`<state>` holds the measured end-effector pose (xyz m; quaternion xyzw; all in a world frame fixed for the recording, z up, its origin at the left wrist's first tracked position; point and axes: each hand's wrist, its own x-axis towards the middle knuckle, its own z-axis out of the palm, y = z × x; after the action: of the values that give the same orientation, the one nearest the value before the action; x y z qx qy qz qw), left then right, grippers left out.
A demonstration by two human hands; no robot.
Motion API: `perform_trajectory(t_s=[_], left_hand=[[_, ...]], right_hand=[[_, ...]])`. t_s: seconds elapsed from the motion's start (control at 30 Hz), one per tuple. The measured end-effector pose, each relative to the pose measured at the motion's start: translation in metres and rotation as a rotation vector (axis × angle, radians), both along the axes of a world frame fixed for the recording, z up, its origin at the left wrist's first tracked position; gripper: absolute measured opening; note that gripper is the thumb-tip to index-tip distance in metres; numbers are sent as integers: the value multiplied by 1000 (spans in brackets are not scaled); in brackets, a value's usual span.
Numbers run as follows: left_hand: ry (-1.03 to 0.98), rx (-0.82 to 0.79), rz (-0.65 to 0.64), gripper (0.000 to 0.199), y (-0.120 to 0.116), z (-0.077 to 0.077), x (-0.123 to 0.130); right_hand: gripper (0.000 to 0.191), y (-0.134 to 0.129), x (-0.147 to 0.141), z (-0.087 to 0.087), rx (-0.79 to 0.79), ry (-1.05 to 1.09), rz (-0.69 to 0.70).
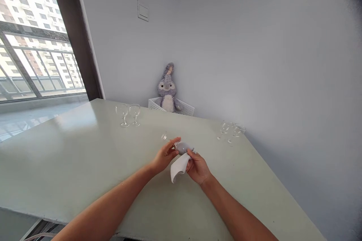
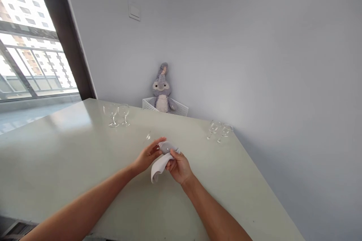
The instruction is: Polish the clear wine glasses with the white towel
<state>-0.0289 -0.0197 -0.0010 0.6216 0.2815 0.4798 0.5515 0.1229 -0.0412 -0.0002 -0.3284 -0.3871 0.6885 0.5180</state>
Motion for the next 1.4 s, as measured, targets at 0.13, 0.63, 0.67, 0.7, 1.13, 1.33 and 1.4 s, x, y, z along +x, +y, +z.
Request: perform_trajectory(t_s=[0.13,0.63,0.67,0.7,1.13,1.33,1.4], left_hand=[[79,-45,28,45,4,3,-5],[99,-113,-37,55,-6,15,-5],[114,-135,-32,55,-6,15,-5],[129,-142,-35,57,-6,15,-5],[912,849,290,39,8,17,-19],[1021,534,351,35,10,7,-23],[1050,412,397,36,13,7,-26]], right_hand=[[27,-15,-6,-5,210,-364,-25],[27,-25,-12,2,410,-601,-85],[25,-26,-11,0,520,-734,-111],[23,-25,-9,-1,611,-844,-136],[25,0,28,38,276,-539,110],[35,10,54,47,307,-843,-175],[40,11,60,48,397,-1062,-523]])
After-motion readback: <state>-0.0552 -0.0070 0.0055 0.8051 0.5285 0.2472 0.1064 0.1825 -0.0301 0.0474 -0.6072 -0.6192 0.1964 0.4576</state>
